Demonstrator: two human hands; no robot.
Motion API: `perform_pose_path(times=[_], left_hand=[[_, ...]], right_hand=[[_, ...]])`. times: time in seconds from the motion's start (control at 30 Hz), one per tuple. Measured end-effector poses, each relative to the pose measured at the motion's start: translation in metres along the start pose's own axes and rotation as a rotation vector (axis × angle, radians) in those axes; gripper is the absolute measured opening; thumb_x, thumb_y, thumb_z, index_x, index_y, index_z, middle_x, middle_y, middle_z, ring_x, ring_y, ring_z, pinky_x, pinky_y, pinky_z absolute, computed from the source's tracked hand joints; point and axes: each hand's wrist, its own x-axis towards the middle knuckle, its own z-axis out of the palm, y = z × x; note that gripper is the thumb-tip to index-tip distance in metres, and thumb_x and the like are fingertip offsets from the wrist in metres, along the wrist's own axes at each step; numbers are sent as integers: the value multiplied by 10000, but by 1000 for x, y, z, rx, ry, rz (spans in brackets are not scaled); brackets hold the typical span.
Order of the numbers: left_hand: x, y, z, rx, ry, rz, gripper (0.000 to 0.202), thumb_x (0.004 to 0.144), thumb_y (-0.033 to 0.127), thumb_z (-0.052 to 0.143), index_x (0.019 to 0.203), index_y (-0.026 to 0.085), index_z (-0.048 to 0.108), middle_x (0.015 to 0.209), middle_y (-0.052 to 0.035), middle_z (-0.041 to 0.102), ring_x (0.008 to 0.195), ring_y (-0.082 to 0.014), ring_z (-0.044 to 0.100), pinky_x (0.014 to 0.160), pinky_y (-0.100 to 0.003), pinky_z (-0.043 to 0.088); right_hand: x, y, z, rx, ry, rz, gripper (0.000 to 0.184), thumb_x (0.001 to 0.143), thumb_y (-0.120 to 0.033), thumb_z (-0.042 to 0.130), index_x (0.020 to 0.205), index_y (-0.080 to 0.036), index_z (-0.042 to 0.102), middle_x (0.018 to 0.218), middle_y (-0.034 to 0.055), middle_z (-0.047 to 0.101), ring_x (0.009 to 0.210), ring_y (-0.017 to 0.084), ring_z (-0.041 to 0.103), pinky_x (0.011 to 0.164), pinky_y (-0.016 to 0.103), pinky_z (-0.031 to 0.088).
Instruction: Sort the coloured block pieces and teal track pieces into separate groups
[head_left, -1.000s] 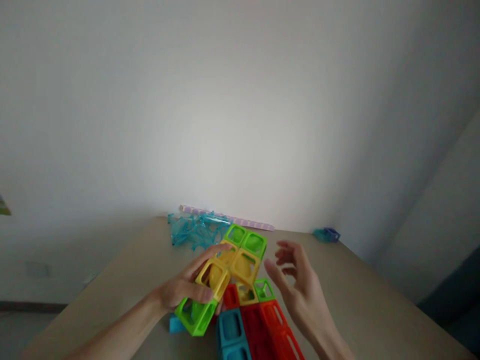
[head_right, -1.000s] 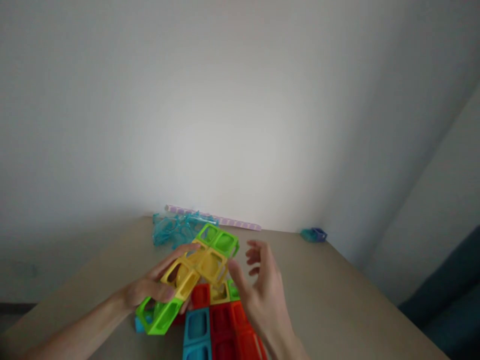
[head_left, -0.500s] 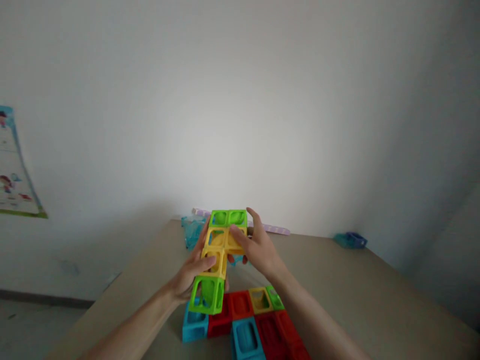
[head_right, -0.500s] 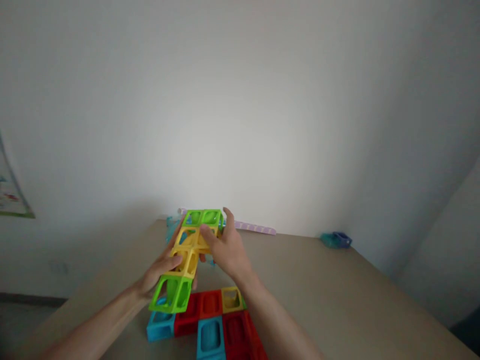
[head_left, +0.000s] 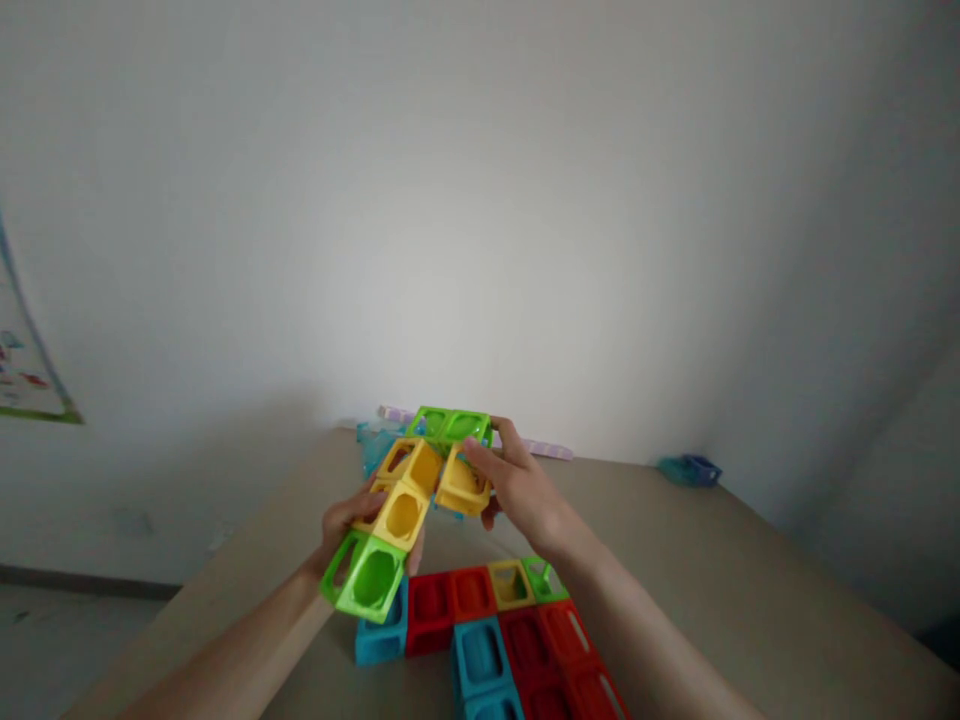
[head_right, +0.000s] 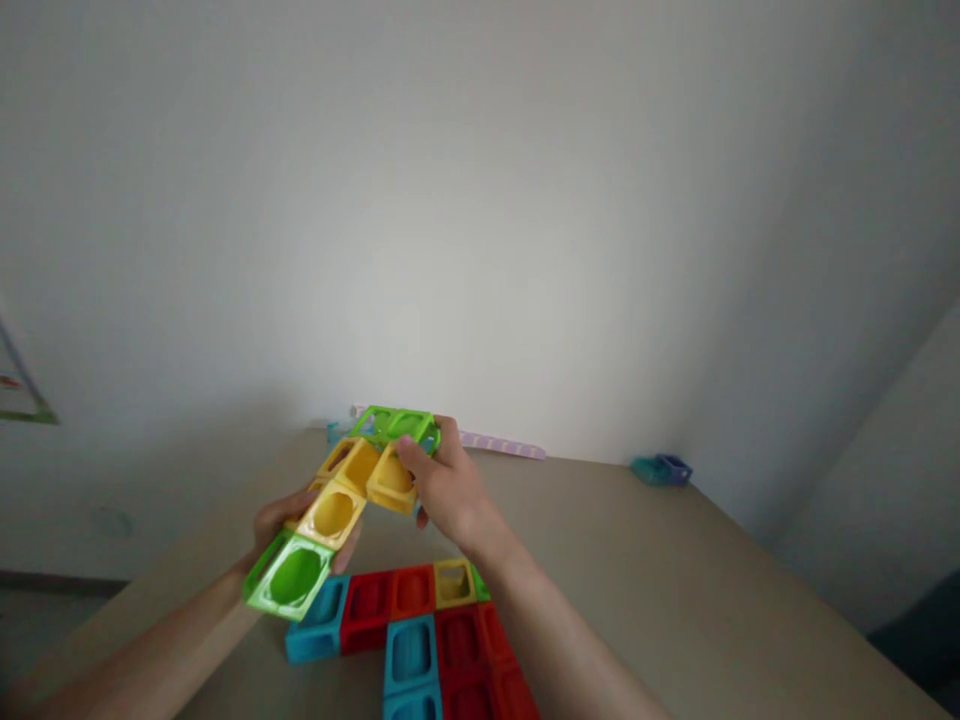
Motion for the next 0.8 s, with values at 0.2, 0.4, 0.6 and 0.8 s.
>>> perform_pose_path(times=[0.2, 0.4, 0.6, 0.8], left_hand=[[4, 2, -13, -56, 79, 97, 350, 797, 420, 529, 918, 106, 625, 636, -93, 671, 479, -173, 608, 399, -222, 433], [5, 12, -12, -108, 303, 172, 284, 761, 332, 554, 925, 116, 638, 714, -56, 658, 527, -163, 603, 480, -247, 472], [3, 12, -7, -35, 162, 114, 424, 810, 389, 440, 1036, 78, 618, 524, -12, 534, 422, -120, 478, 391, -209, 352], [7, 10, -24, -146, 189, 200, 449, 789, 348, 506, 1148, 85, 562, 636, -58, 627, 436, -136, 526, 354, -202, 394]], right_hand=[[-19, -17, -5, -336, 329, -241, 390, 911, -443, 451, 1213, -227, 333, 722, -15, 568, 620, 156, 575, 518, 224, 405], [-52, -35, 1, -652, -266, -480, 357, 906, -366, 524, 1234, -264, 422, 882, 2, 603, 727, 143, 574, 606, 229, 441], [-65, -14, 39, -1024, -500, -712, 324, 864, -324, 588, 1169, -325, 480, 932, -14, 573, 807, 149, 556, 609, 222, 436], [-72, -12, 37, -1142, -461, -766, 273, 859, -347, 560, 1121, -296, 504, 824, -10, 592, 670, 145, 567, 453, 211, 365]])
